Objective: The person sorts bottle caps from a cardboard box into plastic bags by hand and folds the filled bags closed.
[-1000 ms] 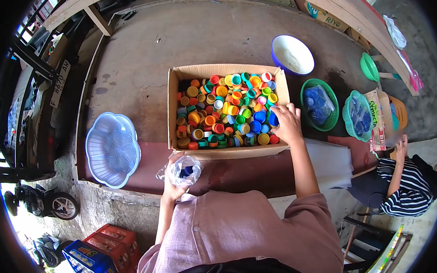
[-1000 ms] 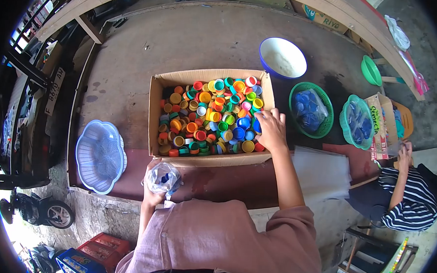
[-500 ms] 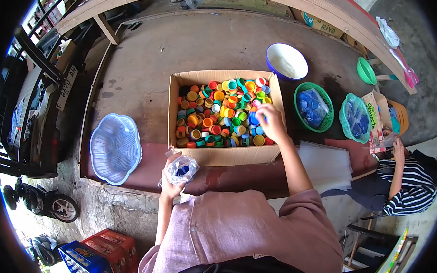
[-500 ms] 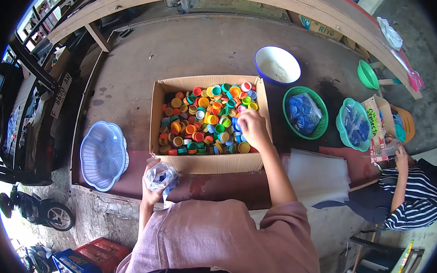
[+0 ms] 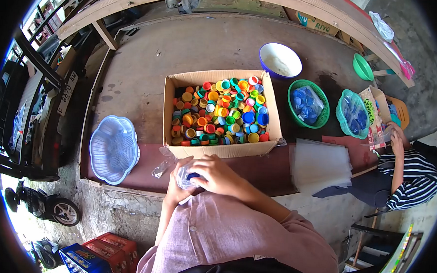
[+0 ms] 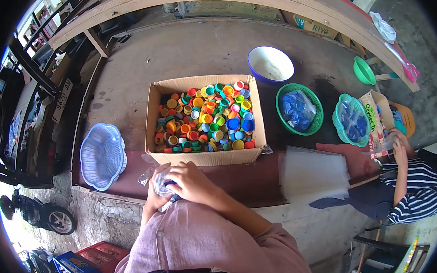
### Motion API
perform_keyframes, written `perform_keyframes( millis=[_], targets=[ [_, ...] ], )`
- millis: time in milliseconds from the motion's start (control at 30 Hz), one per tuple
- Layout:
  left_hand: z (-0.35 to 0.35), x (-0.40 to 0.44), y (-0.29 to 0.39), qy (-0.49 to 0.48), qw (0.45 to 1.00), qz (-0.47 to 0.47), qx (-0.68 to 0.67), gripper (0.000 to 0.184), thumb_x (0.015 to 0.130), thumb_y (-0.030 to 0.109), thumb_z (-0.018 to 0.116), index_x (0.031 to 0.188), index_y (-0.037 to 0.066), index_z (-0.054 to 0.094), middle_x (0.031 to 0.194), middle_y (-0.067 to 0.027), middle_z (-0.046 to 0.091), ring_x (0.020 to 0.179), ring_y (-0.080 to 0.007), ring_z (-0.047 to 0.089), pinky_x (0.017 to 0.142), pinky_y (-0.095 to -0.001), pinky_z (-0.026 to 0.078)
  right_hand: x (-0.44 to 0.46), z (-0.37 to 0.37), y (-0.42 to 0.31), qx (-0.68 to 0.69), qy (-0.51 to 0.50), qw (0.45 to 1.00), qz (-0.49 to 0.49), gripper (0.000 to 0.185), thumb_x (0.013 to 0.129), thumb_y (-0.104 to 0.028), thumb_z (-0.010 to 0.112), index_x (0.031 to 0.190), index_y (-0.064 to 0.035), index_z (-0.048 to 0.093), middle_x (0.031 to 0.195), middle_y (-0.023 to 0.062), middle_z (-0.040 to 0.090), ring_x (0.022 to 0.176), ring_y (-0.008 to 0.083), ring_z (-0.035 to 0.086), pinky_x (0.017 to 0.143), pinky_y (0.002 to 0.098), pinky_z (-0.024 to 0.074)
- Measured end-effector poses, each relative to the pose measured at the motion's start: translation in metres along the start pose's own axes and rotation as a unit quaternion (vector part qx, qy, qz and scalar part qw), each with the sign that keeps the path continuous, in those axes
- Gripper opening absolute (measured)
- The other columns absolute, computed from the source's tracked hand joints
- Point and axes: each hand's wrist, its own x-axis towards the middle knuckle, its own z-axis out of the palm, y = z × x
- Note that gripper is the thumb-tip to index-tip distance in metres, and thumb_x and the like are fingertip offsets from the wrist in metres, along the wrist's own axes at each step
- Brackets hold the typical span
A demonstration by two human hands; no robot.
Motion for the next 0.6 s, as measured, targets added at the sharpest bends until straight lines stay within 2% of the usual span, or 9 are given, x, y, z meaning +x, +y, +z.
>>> perform_keyframes(
  millis=[67,133,167,233,300,333,500,567,600],
  targets=[
    [-0.001,-0.004,0.001,0.019,0.999,0.005,-0.031,0.07,0.061,0.019,0.072,0.12,-0.003,0.04,0.106,-0.0137,0.057,0.098,-0.0195,0.056,0.086,-0.0316,0.044,0.006,-0.03,0.001,0.076,0.055,0.996,0.011,0.02,0.071,-0.015,0.065,0.088,-0.0042,0.06,0.088,0.0096,0.059,0.082,0.0252,0.057,0.073,0.0363,0.0445],
    [-0.002,-0.006,0.001,0.04,0.998,-0.013,-0.056,0.072,0.061,0.019,0.071,0.121,-0.003,0.038,0.104,-0.0141,0.057,0.097,-0.02,0.056,0.086,-0.0321,0.044,0.002,-0.063,0.031,-0.016,0.143,0.985,0.096,0.024,0.07,-0.009,0.066,0.092,-0.0021,0.059,0.091,0.0115,0.058,0.082,0.0274,0.057,0.073,0.0349,0.0465],
    [-0.003,-0.007,0.001,0.051,0.996,-0.023,-0.069,0.073,0.061,0.018,0.071,0.121,-0.003,0.037,0.103,-0.0143,0.058,0.097,-0.0202,0.056,0.086,-0.0324,0.044,-0.002,-0.082,0.051,-0.099,0.121,0.968,0.196,0.034,0.065,-0.01,0.069,0.097,-0.0042,0.058,0.096,0.0102,0.057,0.092,0.0258,0.054,0.082,0.0378,0.0423],
    [-0.003,-0.008,0.0,0.052,0.996,-0.026,-0.071,0.072,0.061,0.017,0.07,0.121,-0.003,0.037,0.102,-0.0144,0.058,0.097,-0.0202,0.056,0.087,-0.0329,0.043,-0.013,-0.107,0.088,-0.411,0.048,0.876,0.247,0.044,0.06,-0.013,0.073,0.1,-0.0072,0.057,0.102,0.0079,0.055,0.102,0.0239,0.048,0.094,0.0425,0.032],
    [-0.003,-0.004,-0.003,0.029,0.998,0.001,-0.06,0.071,0.061,0.015,0.069,0.121,-0.003,0.037,0.101,-0.0145,0.058,0.096,-0.0206,0.057,0.086,-0.0334,0.043,-0.028,-0.112,0.129,-0.442,-0.028,0.859,0.258,0.048,0.056,-0.016,0.075,0.1,-0.0089,0.057,0.105,0.0062,0.054,0.108,0.0226,0.043,0.1,0.0456,0.0217],
    [-0.004,-0.001,0.004,0.022,0.999,0.029,-0.015,0.07,0.061,0.014,0.069,0.121,-0.003,0.037,0.101,-0.0145,0.058,0.096,-0.0207,0.057,0.086,-0.033,0.043,-0.032,-0.113,0.138,-0.465,-0.041,0.85,0.245,0.045,0.055,-0.016,0.075,0.097,-0.0083,0.058,0.101,0.006,0.056,0.106,0.0226,0.045,0.102,0.0458,0.021],
    [-0.002,0.003,0.004,0.038,0.999,-0.007,-0.002,0.074,0.059,0.018,0.068,0.122,-0.003,0.036,0.102,-0.0145,0.057,0.096,-0.0212,0.057,0.087,-0.0327,0.043,-0.034,-0.119,0.143,-0.427,0.006,0.873,0.236,0.03,0.057,-0.014,0.072,0.084,-0.0095,0.06,0.086,0.0047,0.059,0.1,0.0197,0.049,0.103,0.0481,0.019],
    [-0.002,0.004,0.003,0.027,0.999,0.0,-0.042,0.074,0.059,0.016,0.068,0.123,-0.002,0.036,0.102,-0.0144,0.057,0.096,-0.0214,0.057,0.087,-0.0328,0.043,-0.024,-0.118,0.118,-0.313,0.105,0.919,0.216,0.029,0.057,-0.016,0.072,0.082,-0.0101,0.059,0.085,0.0047,0.059,0.095,0.021,0.051,0.099,0.0479,0.0226],
    [-0.002,0.005,0.003,0.023,0.999,0.008,-0.024,0.075,0.059,0.015,0.068,0.124,-0.002,0.034,0.103,-0.0145,0.056,0.097,-0.0213,0.056,0.088,-0.033,0.043,-0.017,-0.111,0.102,-0.215,0.164,0.947,0.176,0.03,0.057,-0.018,0.073,0.081,-0.0101,0.058,0.084,0.0045,0.059,0.089,0.0215,0.053,0.091,0.0428,0.0307]
  ],
)
